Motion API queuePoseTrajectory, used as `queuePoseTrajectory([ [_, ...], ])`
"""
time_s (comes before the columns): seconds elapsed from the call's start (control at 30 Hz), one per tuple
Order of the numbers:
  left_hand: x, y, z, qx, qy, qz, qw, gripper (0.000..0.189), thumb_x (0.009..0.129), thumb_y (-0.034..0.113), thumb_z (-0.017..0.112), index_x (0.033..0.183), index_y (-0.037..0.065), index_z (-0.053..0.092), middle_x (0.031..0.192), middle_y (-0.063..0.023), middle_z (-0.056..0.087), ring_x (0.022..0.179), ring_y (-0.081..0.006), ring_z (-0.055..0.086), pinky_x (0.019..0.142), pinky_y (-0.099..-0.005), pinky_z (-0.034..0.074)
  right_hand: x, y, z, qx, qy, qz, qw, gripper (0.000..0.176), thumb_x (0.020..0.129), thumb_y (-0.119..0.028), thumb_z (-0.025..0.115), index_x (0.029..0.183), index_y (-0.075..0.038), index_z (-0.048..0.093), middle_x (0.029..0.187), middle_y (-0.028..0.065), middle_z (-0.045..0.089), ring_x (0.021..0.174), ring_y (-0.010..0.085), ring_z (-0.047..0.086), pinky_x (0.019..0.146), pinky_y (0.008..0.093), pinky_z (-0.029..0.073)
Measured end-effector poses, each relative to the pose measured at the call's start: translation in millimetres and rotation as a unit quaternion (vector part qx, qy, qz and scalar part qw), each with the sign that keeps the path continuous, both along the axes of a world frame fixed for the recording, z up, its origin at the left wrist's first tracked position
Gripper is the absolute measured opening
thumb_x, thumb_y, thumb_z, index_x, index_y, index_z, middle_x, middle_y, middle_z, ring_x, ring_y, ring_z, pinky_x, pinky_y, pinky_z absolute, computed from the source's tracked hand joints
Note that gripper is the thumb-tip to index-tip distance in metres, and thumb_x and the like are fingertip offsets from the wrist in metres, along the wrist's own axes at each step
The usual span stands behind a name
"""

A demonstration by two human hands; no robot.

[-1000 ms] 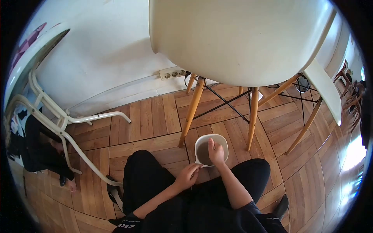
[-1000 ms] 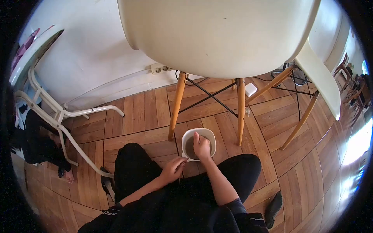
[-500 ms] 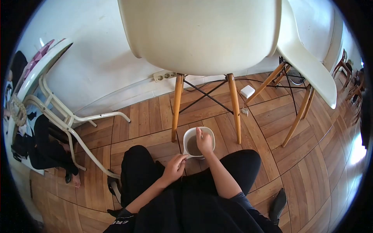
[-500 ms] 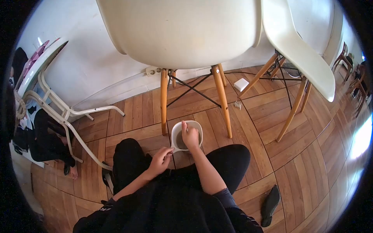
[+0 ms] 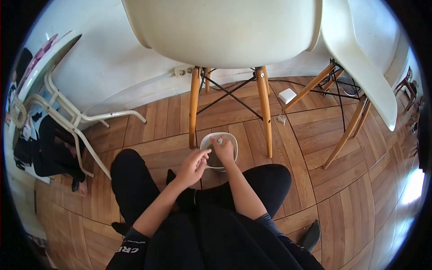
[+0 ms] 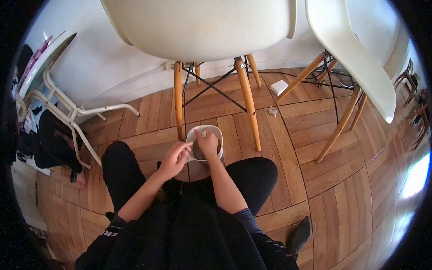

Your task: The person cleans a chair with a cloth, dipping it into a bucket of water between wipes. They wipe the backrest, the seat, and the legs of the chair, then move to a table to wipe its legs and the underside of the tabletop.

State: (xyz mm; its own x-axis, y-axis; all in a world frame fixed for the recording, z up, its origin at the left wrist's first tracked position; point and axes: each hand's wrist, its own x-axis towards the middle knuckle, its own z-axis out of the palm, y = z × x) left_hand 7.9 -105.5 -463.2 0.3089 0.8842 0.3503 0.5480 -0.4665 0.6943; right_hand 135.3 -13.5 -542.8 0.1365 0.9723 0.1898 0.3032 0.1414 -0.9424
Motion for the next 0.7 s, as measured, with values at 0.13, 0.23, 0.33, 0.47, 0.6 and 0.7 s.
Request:
queuePoseTrajectory([
  [0.13, 5.6, 25.4, -9.7, -0.012, -0.051, 0.032, 0.998, 0.031, 0.089, -0.001, 0.046, 0.119, 0.004, 0.052, 0.092, -0.0043, 0.054, 0.072, -0.0092, 0.052, 0.062, -0.0217, 0.042, 1.1, -2.4, 5.9, -0.041, 0.024, -0.023, 0.999, 0.046, 0.074, -0.041, 0.069, 0.080, 0.003, 0.058, 0.074, 0.0259, 0.061, 0.073, 0.0408, 0.061, 0.064, 0.0435, 0.047],
  [0.23, 12.7, 40.0, -14.6, -0.060, -0.134, 0.075, 0.986, 0.032, 0.091, -0.001, 0.042, 0.122, 0.003, 0.049, 0.093, -0.0037, 0.053, 0.076, -0.0098, 0.053, 0.069, -0.0213, 0.043, 1.5, 3.2, -1.1, -0.059, 0.050, -0.009, 0.997, 0.049, 0.073, -0.041, 0.070, 0.085, 0.004, 0.057, 0.078, 0.0259, 0.062, 0.077, 0.0403, 0.062, 0.066, 0.0425, 0.048],
  [0.33, 17.8, 46.3, -22.9, -0.046, -0.161, 0.082, 0.982, 0.031, 0.092, -0.001, 0.042, 0.122, 0.002, 0.049, 0.092, -0.0039, 0.052, 0.076, -0.0097, 0.052, 0.070, -0.0219, 0.043, 3.0, 5.0, -1.8, -0.078, 0.073, -0.006, 0.994, 0.052, 0.072, -0.041, 0.071, 0.089, 0.006, 0.056, 0.081, 0.0268, 0.062, 0.080, 0.0403, 0.062, 0.068, 0.0418, 0.048],
  [0.47, 16.6, 55.1, -26.9, -0.019, -0.184, 0.101, 0.978, 0.031, 0.090, -0.001, 0.044, 0.119, 0.006, 0.051, 0.088, -0.0047, 0.054, 0.070, -0.0095, 0.053, 0.064, -0.0216, 0.044, -0.9, 1.8, 6.2, -0.094, 0.094, -0.019, 0.991, 0.055, 0.071, -0.040, 0.073, 0.093, 0.006, 0.054, 0.085, 0.0262, 0.062, 0.082, 0.0391, 0.062, 0.070, 0.0411, 0.048],
  [0.6, 14.0, 71.4, -11.5, 0.028, -0.204, 0.109, 0.972, 0.031, 0.090, -0.004, 0.043, 0.119, 0.004, 0.050, 0.087, -0.0049, 0.053, 0.069, -0.0088, 0.051, 0.064, -0.0220, 0.045, -5.8, 1.3, 1.9, -0.094, 0.158, 0.016, 0.983, 0.063, 0.071, -0.042, 0.073, 0.104, 0.005, 0.048, 0.095, 0.0248, 0.061, 0.091, 0.0367, 0.060, 0.076, 0.0396, 0.046],
  [0.7, 14.8, 85.6, 0.4, 0.066, -0.241, 0.120, 0.961, 0.030, 0.090, -0.004, 0.044, 0.118, 0.003, 0.050, 0.086, -0.0046, 0.053, 0.067, -0.0087, 0.051, 0.064, -0.0222, 0.046, -4.8, -0.3, 0.6, -0.103, 0.118, 0.034, 0.987, 0.063, 0.073, -0.043, 0.071, 0.107, 0.004, 0.046, 0.098, 0.0242, 0.060, 0.095, 0.0366, 0.059, 0.079, 0.0385, 0.045],
])
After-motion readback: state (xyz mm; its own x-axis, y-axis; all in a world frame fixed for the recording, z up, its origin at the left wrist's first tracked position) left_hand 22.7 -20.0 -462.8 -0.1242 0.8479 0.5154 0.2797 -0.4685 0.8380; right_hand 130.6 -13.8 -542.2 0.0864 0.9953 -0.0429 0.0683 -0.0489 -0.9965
